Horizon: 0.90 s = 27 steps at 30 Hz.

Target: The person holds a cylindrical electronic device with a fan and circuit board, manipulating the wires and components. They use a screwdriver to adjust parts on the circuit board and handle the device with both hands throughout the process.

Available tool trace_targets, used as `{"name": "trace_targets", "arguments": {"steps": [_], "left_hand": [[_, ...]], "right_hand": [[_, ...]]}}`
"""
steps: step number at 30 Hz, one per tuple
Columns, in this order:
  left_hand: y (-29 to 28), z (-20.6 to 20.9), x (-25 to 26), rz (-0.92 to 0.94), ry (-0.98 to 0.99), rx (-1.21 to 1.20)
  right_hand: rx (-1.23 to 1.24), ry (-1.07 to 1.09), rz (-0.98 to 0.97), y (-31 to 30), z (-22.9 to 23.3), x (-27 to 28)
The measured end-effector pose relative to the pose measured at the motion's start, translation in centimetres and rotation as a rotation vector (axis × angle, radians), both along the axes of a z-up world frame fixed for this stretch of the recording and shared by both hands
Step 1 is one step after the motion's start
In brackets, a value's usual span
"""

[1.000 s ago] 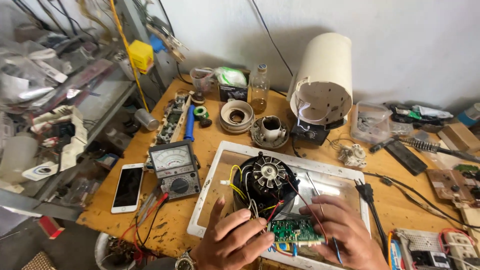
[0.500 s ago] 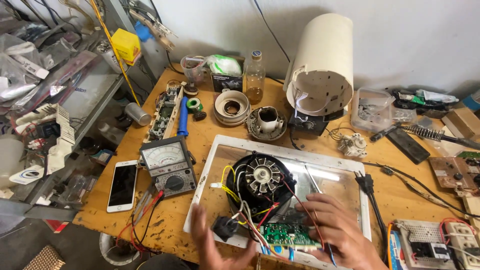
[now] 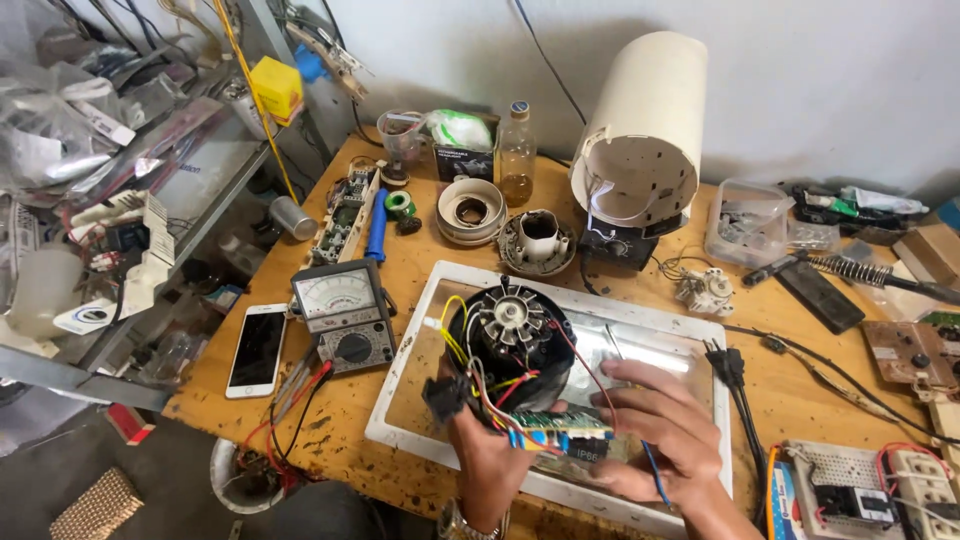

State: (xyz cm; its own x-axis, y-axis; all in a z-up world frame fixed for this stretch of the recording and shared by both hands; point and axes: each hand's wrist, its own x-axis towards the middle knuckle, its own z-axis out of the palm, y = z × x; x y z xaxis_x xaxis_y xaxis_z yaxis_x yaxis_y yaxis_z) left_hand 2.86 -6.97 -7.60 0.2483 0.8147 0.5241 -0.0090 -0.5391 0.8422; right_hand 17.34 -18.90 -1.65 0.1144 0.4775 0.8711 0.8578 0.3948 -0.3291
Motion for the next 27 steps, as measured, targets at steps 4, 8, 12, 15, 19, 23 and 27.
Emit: {"name": "trace_targets", "arguments": {"steps": [4,8,12,15,19,23,27], "left_hand": [[2.1,-3.3,-1.8,-0.333,0.021,-0.034],[7.5,-3.8,-3.3,-0.521,0.266,-0.38],[13.0,-4.0,-2.8,-0.646,0.81,-0.256],[13.0,3.0,-1.3,-0.75,0.826,-0.195],[18.5,-4.3,0.2,-1.146,0.274,-0.298],[15.5,1.1,-1.3,-1.096,0.325,-0.201],[13.2,3.5,-2.9,-1.078,0.311,-0.074]], "right_hand": [[0.277,0.111,-0.131,0.2,-4.2,1.8],[0.126,0.385,-0.115,0.9,-0.6,1.2],[-0.164,0.855,0.032,2.4,-0.6,1.5],[-0.255,1.023,0.33,3.5,-2.8,2.0],[-0.415,1.02,0.269,3.4,-5.8,2.7],[-0.452,0.861,-0.07,2.6,-3.1,-1.8],[-0.345,0.769,-0.373,2.1,-5.5,-4.7]]}}
